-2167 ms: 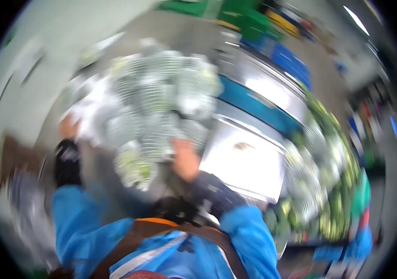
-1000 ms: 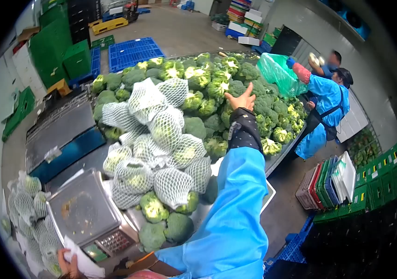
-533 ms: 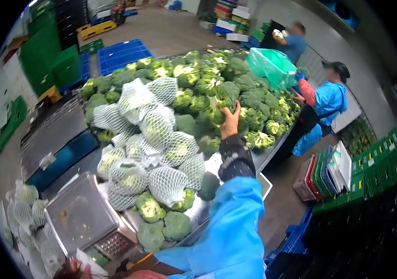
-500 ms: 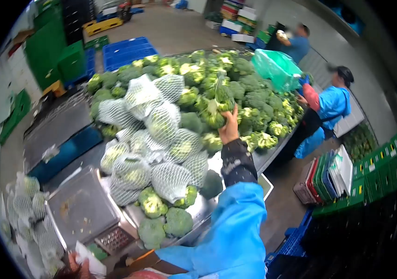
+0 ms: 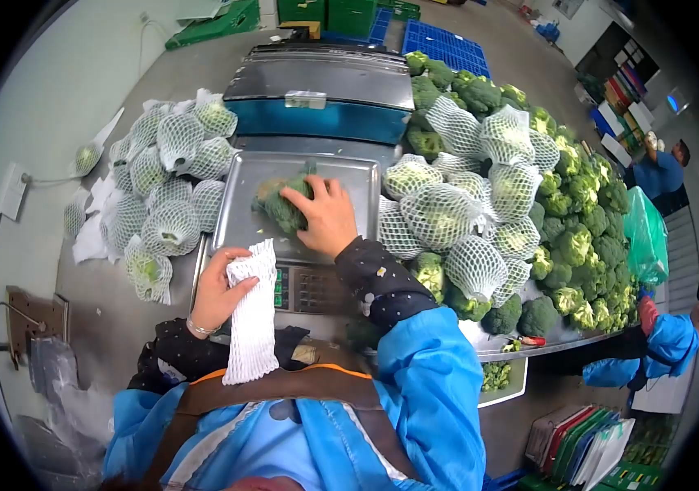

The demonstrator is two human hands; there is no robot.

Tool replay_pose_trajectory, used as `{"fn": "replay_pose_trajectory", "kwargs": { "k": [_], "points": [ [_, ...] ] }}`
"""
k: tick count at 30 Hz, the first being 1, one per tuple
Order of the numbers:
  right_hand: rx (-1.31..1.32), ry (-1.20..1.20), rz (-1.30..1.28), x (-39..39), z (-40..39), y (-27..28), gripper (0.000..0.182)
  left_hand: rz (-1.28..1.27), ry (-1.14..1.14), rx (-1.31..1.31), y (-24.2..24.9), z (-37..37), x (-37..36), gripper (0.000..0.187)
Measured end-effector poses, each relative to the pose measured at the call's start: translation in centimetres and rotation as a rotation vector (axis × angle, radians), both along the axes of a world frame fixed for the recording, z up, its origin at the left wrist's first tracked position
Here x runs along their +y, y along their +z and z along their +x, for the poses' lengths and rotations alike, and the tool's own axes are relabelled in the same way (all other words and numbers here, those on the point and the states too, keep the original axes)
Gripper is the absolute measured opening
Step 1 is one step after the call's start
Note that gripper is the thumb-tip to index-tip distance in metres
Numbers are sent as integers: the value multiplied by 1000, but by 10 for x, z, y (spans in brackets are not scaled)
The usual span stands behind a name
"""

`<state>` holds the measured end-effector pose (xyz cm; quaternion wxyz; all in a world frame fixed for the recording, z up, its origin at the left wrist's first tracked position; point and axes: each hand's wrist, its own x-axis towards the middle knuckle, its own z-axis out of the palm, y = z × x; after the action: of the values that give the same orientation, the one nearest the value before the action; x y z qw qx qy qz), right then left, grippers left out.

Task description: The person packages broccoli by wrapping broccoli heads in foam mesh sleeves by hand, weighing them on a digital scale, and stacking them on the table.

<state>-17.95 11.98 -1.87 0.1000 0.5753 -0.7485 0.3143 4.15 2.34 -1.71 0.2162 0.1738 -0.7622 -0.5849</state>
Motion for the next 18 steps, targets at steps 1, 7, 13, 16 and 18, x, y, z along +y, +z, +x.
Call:
{"fn": "replay_pose_trajectory", "kwargs": {
  "k": [1,7,13,16,18],
  "points": [
    [8,8,27,1,6,-1,71,51,17,22,3,4,-2,35],
    [-607,295,-51,39,36,35,59,117,-25,43,-6,10,1,35],
    [-769,180,82,56,68,33,31,329,-174,142,4,-11,18,37],
    [-809,184,55,65,63,23,23,155,-264,74,4,-17,16,37],
    [-676,190,-3,66,62,21,17,-7,-321,-32,3,-20,10,36]
  ]
}}
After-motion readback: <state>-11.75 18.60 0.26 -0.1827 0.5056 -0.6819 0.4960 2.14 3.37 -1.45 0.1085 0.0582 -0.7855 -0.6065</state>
